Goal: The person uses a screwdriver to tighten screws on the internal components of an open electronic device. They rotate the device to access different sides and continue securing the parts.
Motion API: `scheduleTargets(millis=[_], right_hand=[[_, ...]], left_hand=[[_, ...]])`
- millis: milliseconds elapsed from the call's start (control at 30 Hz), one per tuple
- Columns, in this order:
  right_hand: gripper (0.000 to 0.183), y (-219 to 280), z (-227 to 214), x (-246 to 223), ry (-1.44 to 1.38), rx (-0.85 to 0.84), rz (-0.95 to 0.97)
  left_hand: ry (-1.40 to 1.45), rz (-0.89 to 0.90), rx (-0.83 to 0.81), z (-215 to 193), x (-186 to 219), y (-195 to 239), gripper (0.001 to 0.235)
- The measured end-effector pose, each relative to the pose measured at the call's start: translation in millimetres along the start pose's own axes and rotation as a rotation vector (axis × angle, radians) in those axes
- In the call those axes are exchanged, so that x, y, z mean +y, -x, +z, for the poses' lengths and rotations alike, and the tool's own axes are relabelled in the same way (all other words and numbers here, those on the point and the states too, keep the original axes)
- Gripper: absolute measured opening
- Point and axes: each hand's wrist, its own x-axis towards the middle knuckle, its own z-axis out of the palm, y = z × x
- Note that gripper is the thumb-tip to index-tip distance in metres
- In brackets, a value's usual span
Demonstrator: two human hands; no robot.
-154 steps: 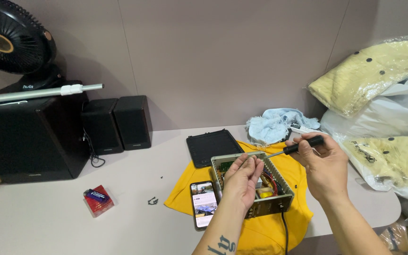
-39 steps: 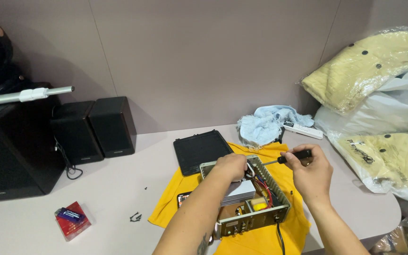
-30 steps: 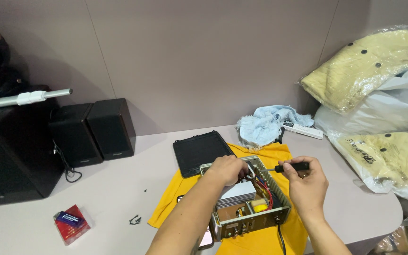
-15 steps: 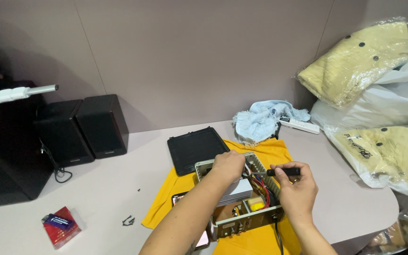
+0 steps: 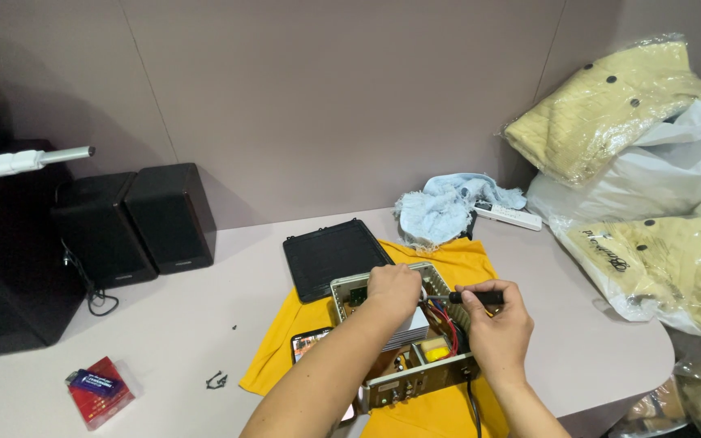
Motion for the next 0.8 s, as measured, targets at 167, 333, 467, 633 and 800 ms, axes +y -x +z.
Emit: scheduleTargets(millis=[167,333,467,633,800], right_hand=[[0.017,-1,0,5,-0.086,0.0,0.007],[0.024,-36,-20,7,-0.467,0.08,0.103],[0.026,-71,-31,6,-0.219,-0.047,0.239],[0.073,-53,-15,-2,0.173,-0.569,0.588],[0.039,-60,-22,-6,0.046,-0.834,0.892]], left_hand=[[0.145,-0.044,0.027,10,-9,7,0.028],[0.571,-0.15,0.145,-14,-27,63,0.023],[0.749,-0.445,0.512,-22,-45,111,0.038],[0.924,-0.585,0.296,18,-58,97,0.056],[0.987,-0.684,0.462,0,-43,105,0.041]])
